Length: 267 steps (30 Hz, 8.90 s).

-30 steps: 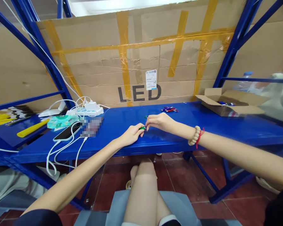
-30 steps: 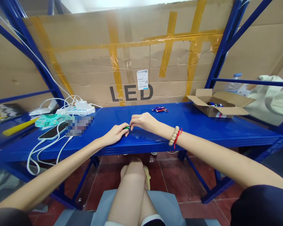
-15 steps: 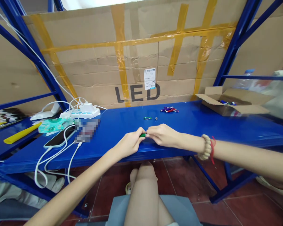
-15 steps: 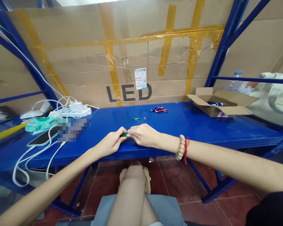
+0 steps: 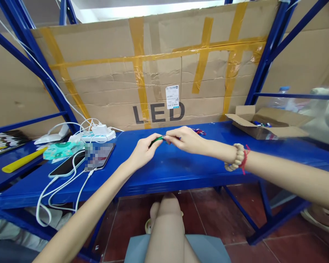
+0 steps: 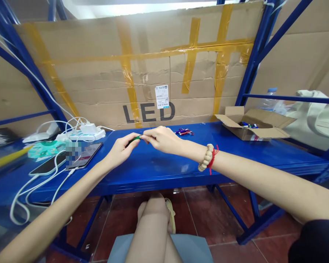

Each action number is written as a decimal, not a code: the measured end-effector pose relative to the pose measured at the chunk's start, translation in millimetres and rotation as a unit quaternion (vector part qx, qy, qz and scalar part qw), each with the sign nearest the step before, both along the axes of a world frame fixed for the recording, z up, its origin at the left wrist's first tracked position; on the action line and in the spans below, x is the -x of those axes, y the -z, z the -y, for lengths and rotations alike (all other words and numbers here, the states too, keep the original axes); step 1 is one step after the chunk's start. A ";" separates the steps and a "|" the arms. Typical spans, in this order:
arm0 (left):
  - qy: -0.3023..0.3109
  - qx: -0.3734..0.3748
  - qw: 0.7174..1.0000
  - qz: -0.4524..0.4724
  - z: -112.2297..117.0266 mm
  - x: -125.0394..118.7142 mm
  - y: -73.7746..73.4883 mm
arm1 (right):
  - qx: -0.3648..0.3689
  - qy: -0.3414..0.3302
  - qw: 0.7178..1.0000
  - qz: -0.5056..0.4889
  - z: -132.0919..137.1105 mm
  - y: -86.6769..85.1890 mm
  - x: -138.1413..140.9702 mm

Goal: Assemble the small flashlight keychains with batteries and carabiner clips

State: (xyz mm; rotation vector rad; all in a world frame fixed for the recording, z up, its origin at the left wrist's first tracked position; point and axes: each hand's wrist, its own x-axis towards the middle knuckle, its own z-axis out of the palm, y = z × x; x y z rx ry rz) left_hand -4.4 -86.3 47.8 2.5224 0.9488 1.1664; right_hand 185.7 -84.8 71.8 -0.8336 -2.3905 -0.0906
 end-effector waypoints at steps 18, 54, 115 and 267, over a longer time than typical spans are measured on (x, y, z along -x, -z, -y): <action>-0.057 -0.050 0.990 -0.121 -39.8 -2.5 45.7 | 0.318 -0.026 0.948 0.012 -41.6 20.8 8.0; -0.089 0.080 0.985 -0.126 -46.5 -3.5 42.9 | 0.061 0.000 0.995 -0.076 -45.2 44.1 -2.7; 0.059 0.115 0.990 -0.059 -45.9 -3.5 47.1 | 0.009 0.012 0.999 -0.037 -44.9 45.4 -9.0; -0.091 0.087 0.988 -0.085 -35.3 -5.2 44.2 | 0.122 0.212 0.969 0.034 -82.2 56.9 -20.1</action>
